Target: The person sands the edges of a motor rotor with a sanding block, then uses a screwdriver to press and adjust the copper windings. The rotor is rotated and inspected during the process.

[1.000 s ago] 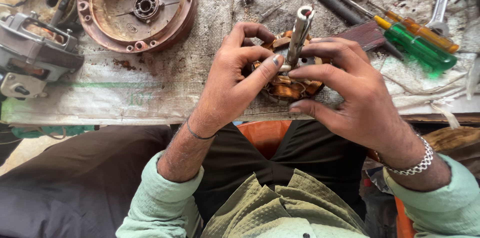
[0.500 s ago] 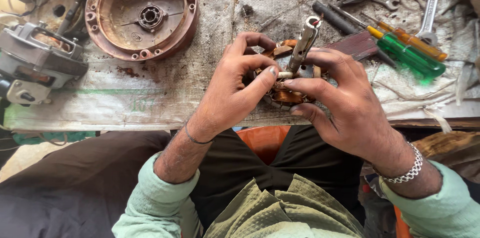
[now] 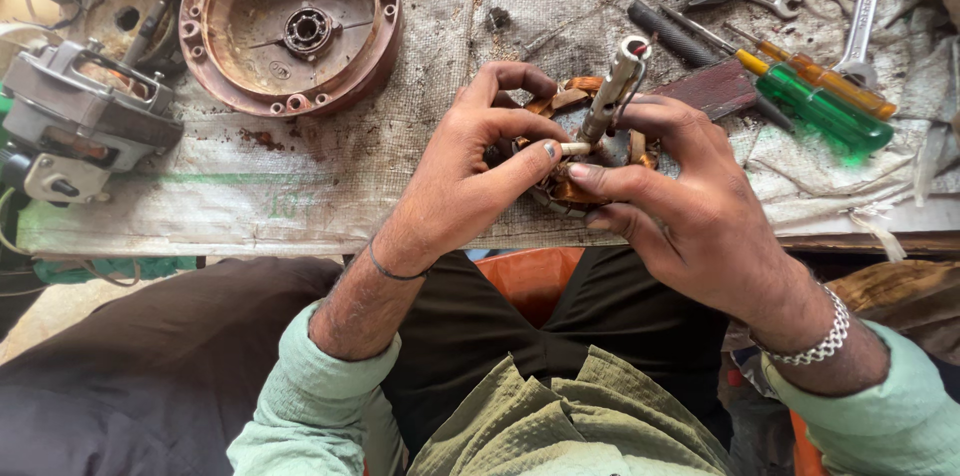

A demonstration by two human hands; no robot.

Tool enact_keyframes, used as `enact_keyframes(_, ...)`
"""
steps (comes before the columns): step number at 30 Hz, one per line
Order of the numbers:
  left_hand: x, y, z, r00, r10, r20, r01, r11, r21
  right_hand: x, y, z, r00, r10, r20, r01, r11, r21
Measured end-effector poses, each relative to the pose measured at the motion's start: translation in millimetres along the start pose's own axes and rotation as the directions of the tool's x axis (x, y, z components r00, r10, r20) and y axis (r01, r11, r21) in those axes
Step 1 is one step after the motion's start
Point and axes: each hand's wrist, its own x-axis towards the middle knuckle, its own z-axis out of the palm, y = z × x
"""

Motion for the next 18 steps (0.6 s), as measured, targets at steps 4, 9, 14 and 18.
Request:
enact_keyframes(4,-1.8,7.1,-2.6,0.997,0.074,0.0,-0.073,0.979,0.188,0.9,1.7,1.7,0.994,0.094,-0.049,-0.087,0.987,0.133)
enact_keyframes(9,-1.9,22.9,-10.1,0.995,0.057,0.076,-0.079,0.943,0.322,1.5,0.6,2.6,0.996,0.067,-0.065,-0.059,0.992,0.116)
enact_keyframes(14,3.2,35.7,-15.6,0.978,0.141,0.156,-0.195,0.883,0.427,0.9,-1.6,1.3,0.998,0.047,-0.039,-0.047,0.999,0.009)
enact_keyframes(18,5.1,39.7,-19.4,0.953,0.213,0.215,-0.292,0.836,0.464,-0.5,-1.6,1.3,0.998,0.047,-0.038,-0.048,0.999,-0.009)
